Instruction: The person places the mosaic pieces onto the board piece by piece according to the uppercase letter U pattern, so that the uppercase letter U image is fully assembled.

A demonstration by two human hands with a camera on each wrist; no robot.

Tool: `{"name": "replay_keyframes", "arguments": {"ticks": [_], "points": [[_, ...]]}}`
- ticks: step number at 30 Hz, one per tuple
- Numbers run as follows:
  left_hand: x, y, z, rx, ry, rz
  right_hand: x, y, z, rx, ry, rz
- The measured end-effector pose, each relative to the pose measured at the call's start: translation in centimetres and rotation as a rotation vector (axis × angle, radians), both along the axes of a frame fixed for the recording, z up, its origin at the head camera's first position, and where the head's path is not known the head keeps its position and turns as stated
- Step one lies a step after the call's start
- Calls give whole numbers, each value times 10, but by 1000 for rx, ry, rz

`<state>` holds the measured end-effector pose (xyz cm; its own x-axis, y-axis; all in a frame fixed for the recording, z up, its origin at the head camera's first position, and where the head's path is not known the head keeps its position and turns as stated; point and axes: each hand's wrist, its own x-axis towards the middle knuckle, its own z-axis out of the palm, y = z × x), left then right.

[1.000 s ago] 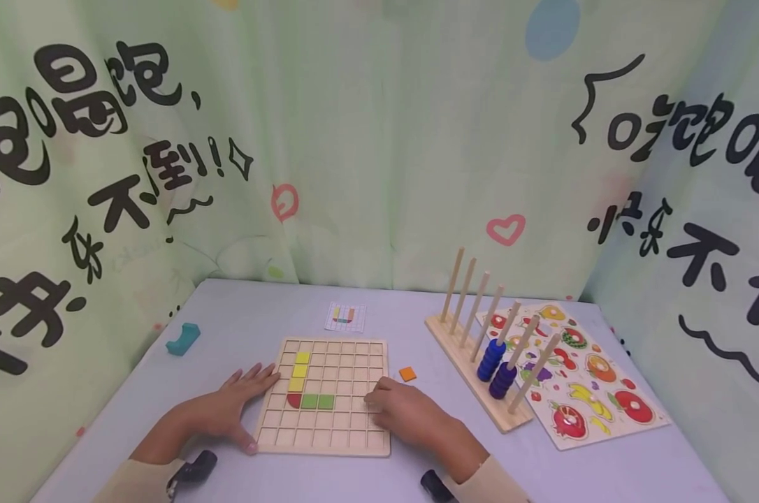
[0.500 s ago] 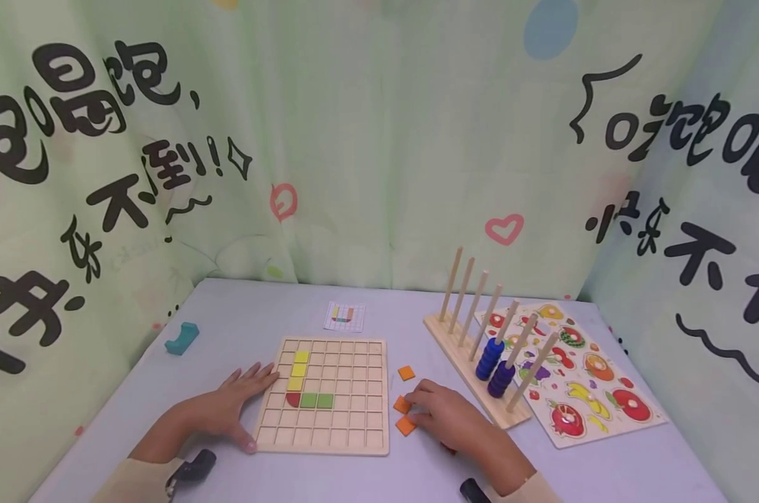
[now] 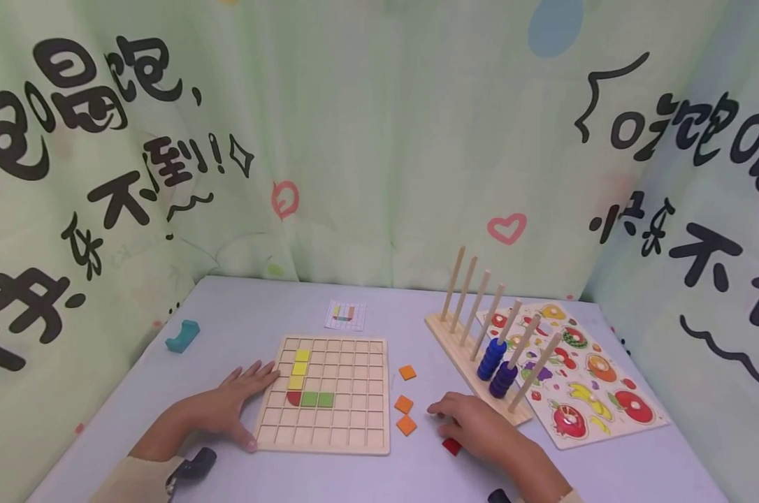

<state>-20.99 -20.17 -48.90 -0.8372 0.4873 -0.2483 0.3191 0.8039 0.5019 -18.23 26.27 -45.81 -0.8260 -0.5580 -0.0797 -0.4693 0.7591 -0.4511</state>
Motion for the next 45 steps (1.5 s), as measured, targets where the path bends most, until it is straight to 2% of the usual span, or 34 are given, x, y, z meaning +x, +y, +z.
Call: {"name": "replay_keyframes", "arguments": {"ticks": [4,10,13,21,31,39,42,45], "points": [[0,0,1,22,1,-10,5,10,1,-15,-10,51],[1,0,3,20,6,-8,10,17,1,-46,25,101],[0,0,4,15,9,-7,13,19,2,-32,17,88],[0,-1,5,24,17,-11,16,18,3,-1,-78,25],[0,0,4,31,16,-18,15,18,-2,92,40,-12],[1,0,2,32,2,-13,14,13,-4,146,55,-82],[1,0,2,28,-2,-11,14,14,-2,124,81,-50],[1,0,3,29,-2,-11,13,17,1,91,134,27]]}}
